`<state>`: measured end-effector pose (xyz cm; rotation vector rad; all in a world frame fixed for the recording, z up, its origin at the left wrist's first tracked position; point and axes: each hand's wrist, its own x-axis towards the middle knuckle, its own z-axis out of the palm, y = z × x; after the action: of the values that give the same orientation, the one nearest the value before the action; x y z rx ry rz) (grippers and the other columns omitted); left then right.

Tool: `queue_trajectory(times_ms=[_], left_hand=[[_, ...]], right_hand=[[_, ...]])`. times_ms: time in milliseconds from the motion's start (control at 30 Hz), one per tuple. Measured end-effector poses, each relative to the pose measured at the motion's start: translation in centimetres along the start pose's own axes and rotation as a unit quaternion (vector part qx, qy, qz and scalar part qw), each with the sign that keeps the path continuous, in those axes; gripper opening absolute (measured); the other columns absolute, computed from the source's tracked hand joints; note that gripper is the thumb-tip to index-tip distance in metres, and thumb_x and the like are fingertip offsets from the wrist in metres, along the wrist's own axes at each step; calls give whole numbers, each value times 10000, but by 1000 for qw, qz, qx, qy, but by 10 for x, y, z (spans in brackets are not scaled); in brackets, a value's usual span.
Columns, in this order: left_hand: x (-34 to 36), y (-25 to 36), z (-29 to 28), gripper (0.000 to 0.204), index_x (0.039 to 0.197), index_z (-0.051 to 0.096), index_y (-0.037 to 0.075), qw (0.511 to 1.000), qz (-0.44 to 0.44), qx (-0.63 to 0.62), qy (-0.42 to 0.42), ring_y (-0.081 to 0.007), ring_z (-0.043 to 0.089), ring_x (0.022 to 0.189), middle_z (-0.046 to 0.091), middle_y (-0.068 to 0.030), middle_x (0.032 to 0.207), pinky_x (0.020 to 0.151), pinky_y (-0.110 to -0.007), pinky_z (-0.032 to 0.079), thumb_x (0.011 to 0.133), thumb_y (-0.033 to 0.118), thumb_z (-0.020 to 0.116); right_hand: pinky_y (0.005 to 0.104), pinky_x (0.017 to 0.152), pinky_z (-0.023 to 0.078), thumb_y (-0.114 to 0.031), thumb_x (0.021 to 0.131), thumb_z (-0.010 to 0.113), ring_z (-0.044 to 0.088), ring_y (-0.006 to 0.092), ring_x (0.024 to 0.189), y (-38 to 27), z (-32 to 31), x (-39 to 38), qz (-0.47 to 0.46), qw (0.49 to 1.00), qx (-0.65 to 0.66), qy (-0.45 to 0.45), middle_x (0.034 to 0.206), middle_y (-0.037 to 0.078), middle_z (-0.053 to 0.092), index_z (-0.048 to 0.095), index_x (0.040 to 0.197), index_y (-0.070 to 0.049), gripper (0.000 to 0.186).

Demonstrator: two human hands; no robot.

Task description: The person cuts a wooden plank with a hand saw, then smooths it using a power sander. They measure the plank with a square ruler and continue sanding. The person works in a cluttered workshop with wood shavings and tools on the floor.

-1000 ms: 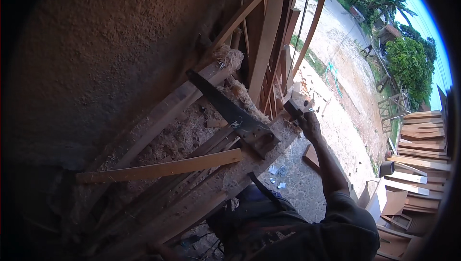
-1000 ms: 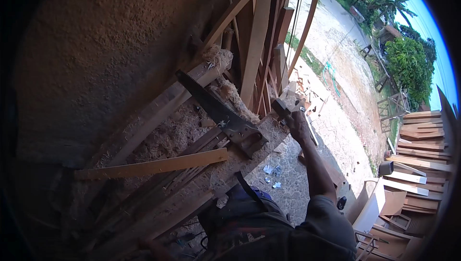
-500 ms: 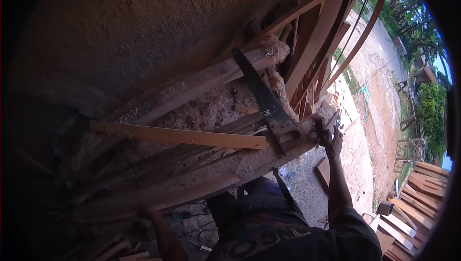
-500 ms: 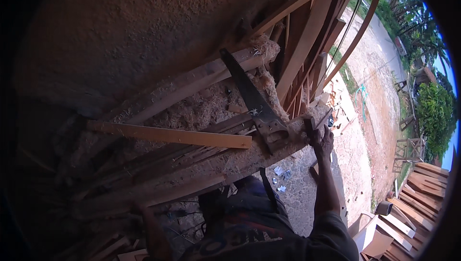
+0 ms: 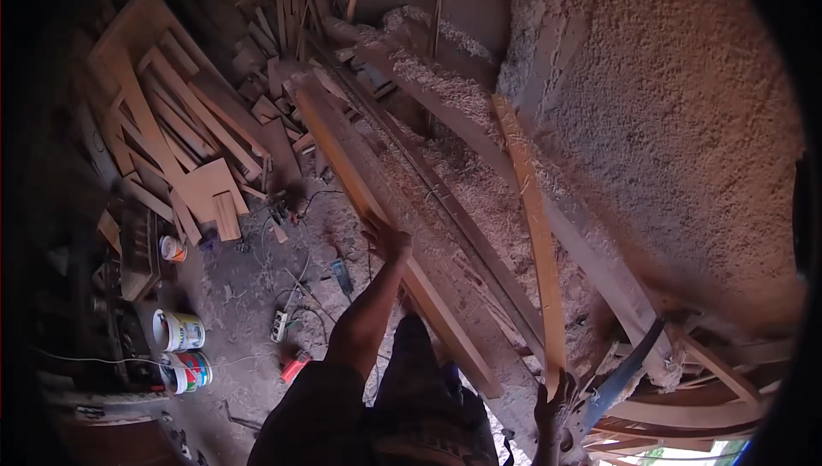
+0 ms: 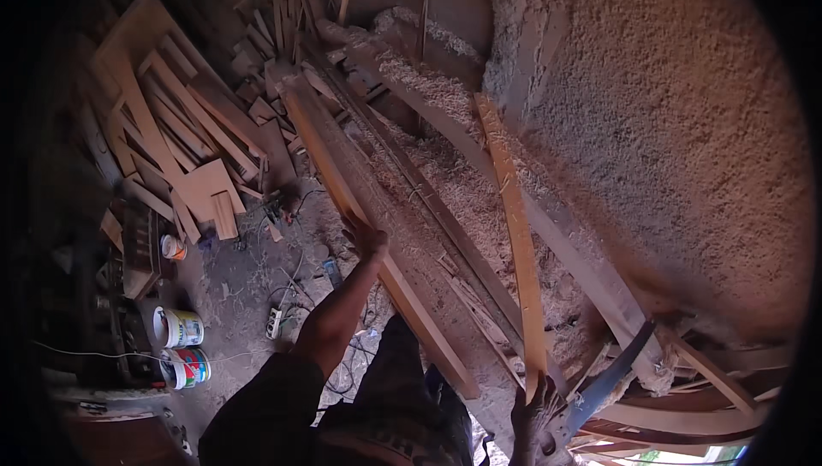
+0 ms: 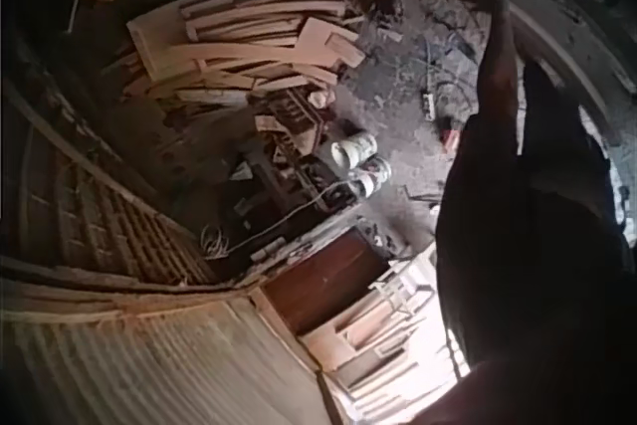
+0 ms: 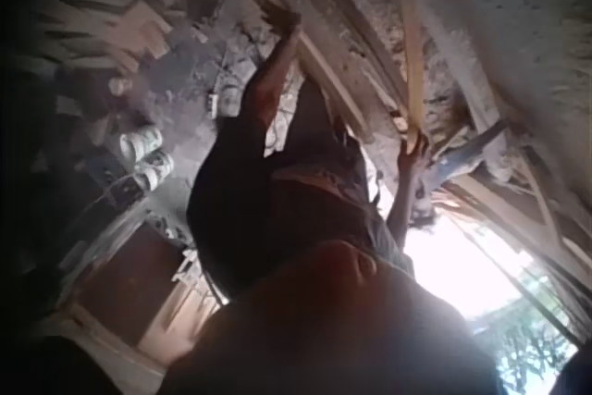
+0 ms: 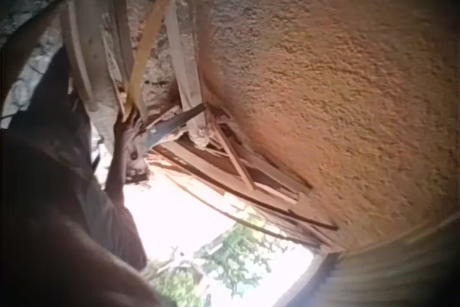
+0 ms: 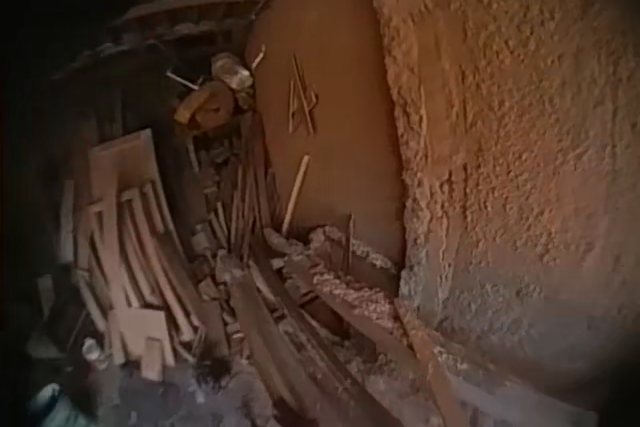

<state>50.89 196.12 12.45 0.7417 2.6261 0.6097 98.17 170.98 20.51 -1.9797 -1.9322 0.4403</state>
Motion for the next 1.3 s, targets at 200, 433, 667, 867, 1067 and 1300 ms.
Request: queue_trajectory(times_ms=[200,433,667,867,1067,1300], left_hand=[[-50,-11,16,891,1614,55,145,998,57,-25,19,-466,19,1522,-5,-256,1649,1128,-729,126,920,318,585],[-21,-48,43,892,1606,147,117,974,151,-76,152,-477,128,1507,120,-303,1616,1143,-709,119,858,207,624],[82,-35,20,963,1617,51,150,987,105,-112,43,-462,47,1520,8,-241,1654,1160,-683,128,898,352,659],[85,-25,-94,706,1506,391,78,867,240,-316,-302,-330,321,1457,363,-171,1567,1185,-495,272,944,418,650],[-28,-3,-447,734,1272,648,31,582,541,-378,-475,-304,588,1246,657,-135,1293,1163,-492,325,759,532,805],[-118,-78,-510,741,1300,623,33,587,495,-524,-368,-308,562,1271,632,-140,1322,1166,-502,306,784,544,771]], right_hand=[[548,997,399,-342,859,718,507,429,1194,-14,24,9,-85,993,30,-77,1303,217,533,494,1401,-79,643],[565,1056,371,-379,830,771,443,441,1285,-70,57,31,-176,963,48,-200,1378,233,475,459,1427,-93,732],[551,1036,380,-379,857,736,497,424,1221,-108,91,70,-205,959,99,-167,1322,210,524,492,1400,-79,667],[522,996,426,-274,887,696,526,440,1174,-132,104,101,-211,960,113,-145,1259,240,571,500,1364,-1,583],[512,975,459,-206,925,652,558,448,1152,-139,108,112,-177,962,131,-160,1218,277,586,512,1353,32,510],[389,786,574,-162,977,646,667,319,1063,-178,145,151,-286,930,170,-154,1234,229,639,500,1386,22,472]])
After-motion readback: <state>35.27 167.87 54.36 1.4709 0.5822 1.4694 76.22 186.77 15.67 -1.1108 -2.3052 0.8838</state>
